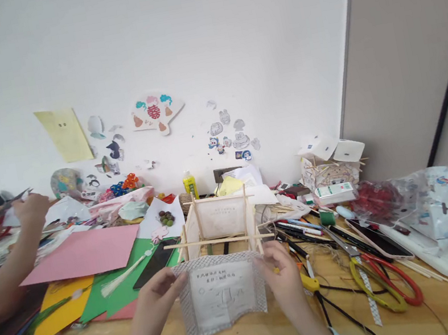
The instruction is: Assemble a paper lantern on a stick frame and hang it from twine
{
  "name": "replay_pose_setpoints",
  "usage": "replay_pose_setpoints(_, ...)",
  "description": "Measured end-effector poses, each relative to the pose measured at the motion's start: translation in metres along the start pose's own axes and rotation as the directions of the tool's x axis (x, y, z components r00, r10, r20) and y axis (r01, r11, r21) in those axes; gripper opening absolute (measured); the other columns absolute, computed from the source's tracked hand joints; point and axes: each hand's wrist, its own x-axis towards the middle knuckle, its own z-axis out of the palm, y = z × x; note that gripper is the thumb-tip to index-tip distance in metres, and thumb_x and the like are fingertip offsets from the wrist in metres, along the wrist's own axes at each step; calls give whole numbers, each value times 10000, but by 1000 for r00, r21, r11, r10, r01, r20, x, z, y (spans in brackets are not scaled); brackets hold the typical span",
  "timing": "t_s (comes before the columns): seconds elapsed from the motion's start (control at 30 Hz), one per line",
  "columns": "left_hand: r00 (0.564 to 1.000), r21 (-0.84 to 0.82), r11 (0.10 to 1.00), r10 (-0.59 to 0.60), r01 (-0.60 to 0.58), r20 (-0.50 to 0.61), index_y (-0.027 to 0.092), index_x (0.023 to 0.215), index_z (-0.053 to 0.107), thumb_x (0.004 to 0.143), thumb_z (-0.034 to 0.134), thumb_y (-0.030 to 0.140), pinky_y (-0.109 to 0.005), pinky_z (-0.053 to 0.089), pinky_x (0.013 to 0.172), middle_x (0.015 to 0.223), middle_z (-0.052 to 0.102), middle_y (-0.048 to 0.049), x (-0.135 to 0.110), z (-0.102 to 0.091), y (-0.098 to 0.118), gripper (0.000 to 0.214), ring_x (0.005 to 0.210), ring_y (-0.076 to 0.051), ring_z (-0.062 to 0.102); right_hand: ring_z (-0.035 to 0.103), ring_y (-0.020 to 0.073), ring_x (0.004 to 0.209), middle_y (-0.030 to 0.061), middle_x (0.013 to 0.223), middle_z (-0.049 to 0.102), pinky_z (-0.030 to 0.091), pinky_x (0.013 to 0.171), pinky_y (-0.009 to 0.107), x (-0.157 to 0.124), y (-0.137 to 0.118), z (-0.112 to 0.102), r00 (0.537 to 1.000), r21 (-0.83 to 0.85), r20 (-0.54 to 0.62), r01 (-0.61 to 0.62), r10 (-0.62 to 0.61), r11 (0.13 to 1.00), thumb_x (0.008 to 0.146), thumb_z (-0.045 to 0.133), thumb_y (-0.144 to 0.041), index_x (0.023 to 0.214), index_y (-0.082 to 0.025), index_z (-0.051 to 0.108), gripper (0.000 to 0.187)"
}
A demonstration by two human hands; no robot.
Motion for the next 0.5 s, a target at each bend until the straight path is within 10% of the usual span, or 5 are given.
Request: replay_pose_setpoints(0.5, 979, -18, 992, 123, -127, -163, 182, 621, 596, 694, 665, 448, -229, 448, 551, 585, 555, 21, 1, 19, 3, 285, 575, -125, 529, 544, 202, 879, 55, 865, 573, 445, 775, 333, 7, 11, 9, 990, 16, -103, 102, -100, 995, 783, 661, -375, 704, -185, 600, 215)
